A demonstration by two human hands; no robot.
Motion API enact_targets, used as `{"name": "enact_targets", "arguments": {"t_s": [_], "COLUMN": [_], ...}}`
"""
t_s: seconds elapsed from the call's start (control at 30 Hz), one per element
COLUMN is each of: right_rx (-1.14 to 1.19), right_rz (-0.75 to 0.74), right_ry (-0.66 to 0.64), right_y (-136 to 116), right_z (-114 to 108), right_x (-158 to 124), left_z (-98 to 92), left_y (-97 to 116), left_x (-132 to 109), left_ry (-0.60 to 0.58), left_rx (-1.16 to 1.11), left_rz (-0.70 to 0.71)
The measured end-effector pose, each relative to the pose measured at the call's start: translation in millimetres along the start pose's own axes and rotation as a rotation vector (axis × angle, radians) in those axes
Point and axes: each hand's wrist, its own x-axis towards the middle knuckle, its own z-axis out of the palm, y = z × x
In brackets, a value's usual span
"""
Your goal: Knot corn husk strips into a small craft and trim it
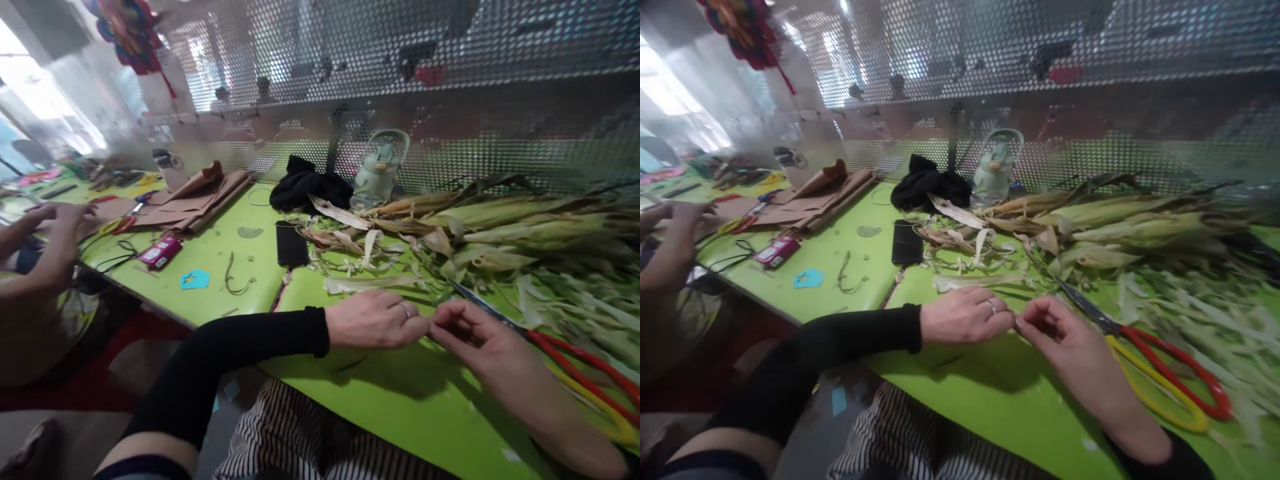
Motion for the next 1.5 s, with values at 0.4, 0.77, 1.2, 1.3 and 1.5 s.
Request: {"name": "enact_targets", "arguments": {"t_s": [0.4,0.77,1.2,1.3,1.5], "right_rx": [-0.423,-0.207,-0.741,-0.669,-0.512], "right_rz": [-0.318,-0.251,-0.903,-0.870,-0.760], "right_ry": [0.006,0.050,0.153,0.115,0.289], "right_y": [-10.2,-9.7,-7.3,-6.7,-7.0], "right_z": [2.9,6.3,16.3,17.9,23.0], "right_x": [5.1,1.4,-16.6,-19.8,-22.8], "left_z": [2.3,-6.1,-15.7,-10.2,-11.7], "left_y": [-15.3,-22.2,0.7,5.7,5.3], "left_x": [2.0,4.0,-4.8,-7.0,-7.0], "left_ry": [-0.149,-0.272,0.084,0.131,0.117], "left_rx": [-0.270,-0.625,-1.906,-1.970,-1.961], "left_rz": [-0.174,-0.405,-0.965,-0.999,-1.047]}}
